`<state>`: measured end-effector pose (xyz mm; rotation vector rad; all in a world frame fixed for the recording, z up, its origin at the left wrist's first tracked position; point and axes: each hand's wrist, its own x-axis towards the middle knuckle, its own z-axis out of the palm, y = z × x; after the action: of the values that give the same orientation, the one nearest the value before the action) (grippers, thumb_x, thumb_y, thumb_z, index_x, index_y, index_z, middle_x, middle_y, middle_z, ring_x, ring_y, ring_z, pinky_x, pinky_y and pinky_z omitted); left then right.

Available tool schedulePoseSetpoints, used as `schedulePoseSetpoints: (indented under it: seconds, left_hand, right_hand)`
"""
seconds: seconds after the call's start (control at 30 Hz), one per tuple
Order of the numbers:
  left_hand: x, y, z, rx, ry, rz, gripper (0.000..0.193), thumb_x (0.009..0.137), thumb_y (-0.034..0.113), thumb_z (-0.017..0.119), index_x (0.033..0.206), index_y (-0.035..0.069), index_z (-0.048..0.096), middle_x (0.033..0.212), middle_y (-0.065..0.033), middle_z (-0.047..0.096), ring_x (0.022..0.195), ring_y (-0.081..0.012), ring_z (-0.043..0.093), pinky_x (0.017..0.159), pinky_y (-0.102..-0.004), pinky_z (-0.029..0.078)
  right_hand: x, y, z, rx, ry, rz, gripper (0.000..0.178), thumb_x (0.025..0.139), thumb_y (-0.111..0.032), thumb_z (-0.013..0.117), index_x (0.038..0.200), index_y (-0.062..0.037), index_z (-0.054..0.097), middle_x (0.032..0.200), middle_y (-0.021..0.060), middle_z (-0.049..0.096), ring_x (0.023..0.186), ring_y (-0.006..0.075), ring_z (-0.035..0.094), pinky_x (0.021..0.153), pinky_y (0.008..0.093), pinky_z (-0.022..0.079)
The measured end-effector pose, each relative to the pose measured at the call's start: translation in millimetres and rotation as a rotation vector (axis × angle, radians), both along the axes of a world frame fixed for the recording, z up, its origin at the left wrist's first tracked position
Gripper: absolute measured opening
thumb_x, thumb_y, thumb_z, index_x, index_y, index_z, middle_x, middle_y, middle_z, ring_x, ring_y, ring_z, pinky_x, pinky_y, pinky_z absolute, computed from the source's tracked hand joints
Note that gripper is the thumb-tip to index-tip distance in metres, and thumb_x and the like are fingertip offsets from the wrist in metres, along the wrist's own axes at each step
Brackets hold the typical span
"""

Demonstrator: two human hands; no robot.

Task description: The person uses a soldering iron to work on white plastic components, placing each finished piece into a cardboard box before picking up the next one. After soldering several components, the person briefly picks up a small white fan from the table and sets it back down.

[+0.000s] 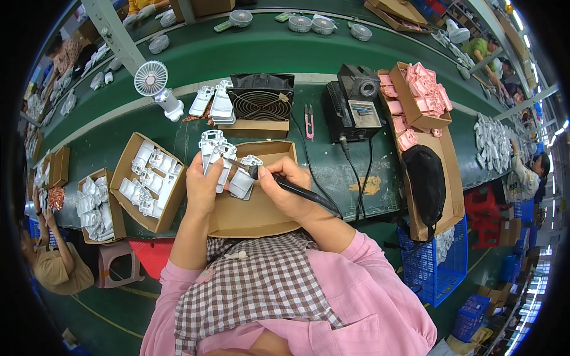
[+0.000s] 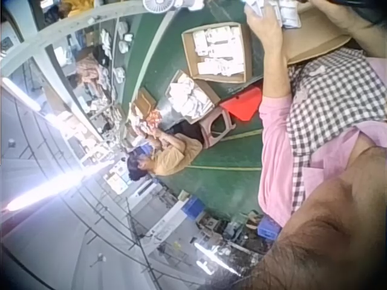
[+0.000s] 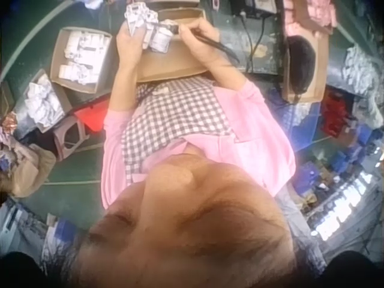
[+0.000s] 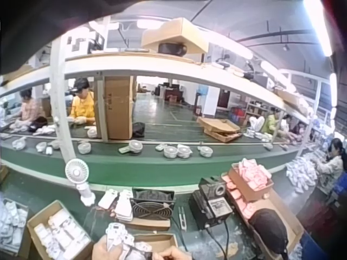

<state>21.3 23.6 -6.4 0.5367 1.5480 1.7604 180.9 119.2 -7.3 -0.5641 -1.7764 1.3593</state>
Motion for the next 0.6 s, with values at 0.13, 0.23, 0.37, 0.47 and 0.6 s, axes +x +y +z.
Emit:
schedulePoseSetpoints:
  seconds: [0.13,0.23,0.37,0.47,0.6]
  left_hand:
    - [-2.5,-0.7,-4.5,0.000,-0.007,-0.023,0.016,0.090,0.006,0.054,0.103,-0.001,0.052,0.084,-0.0072,0.062,0.062,-0.0084,0.057,0.045,-0.0209,0.045]
    - [-1.8,-1.2,-4.3,0.008,-0.001,-0.034,0.016,0.089,0.005,0.054,0.104,-0.001,0.051,0.083,-0.0075,0.062,0.062,-0.0085,0.058,0.045,-0.0212,0.045]
    - [0.4,0.0,-2.5,-0.001,0.007,-0.034,0.016,0.089,0.005,0.054,0.104,-0.001,0.051,0.084,-0.0076,0.063,0.064,-0.0092,0.059,0.045,-0.0214,0.046]
    - [0.7,-0.2,-1.1,-0.013,0.020,-0.035,0.015,0.089,0.005,0.054,0.103,-0.001,0.052,0.085,-0.0075,0.063,0.066,-0.0098,0.061,0.045,-0.0214,0.046]
    - [1.7,-0.8,-0.5,-0.007,0.018,-0.043,0.014,0.089,0.004,0.054,0.101,-0.001,0.054,0.086,-0.0070,0.063,0.068,-0.0100,0.061,0.045,-0.0213,0.046]
  right_hand:
    - [-0.8,0.2,-2.4,0.003,0.035,-0.007,0.013,0.086,-0.005,0.064,0.079,-0.0012,0.053,0.067,-0.0004,0.058,0.058,0.0019,0.047,0.051,0.0184,0.039]
    - [0.2,-0.1,-1.4,-0.049,0.040,-0.002,0.013,0.086,-0.005,0.064,0.079,-0.0015,0.053,0.069,0.0000,0.058,0.058,0.0018,0.048,0.052,0.0181,0.039]
    - [0.1,-0.5,-0.7,-0.075,0.046,0.000,0.013,0.086,-0.005,0.064,0.079,-0.0016,0.054,0.069,-0.0001,0.058,0.059,0.0017,0.048,0.052,0.0178,0.039]
    - [0.6,0.1,-1.2,-0.063,0.046,0.001,0.013,0.086,-0.005,0.064,0.079,-0.0017,0.054,0.069,-0.0002,0.058,0.059,0.0016,0.048,0.052,0.0177,0.039]
    - [0.7,0.7,-2.2,-0.028,0.030,0.007,0.013,0.086,-0.006,0.064,0.079,-0.0017,0.054,0.069,-0.0001,0.058,0.059,0.0016,0.048,0.052,0.0176,0.039]
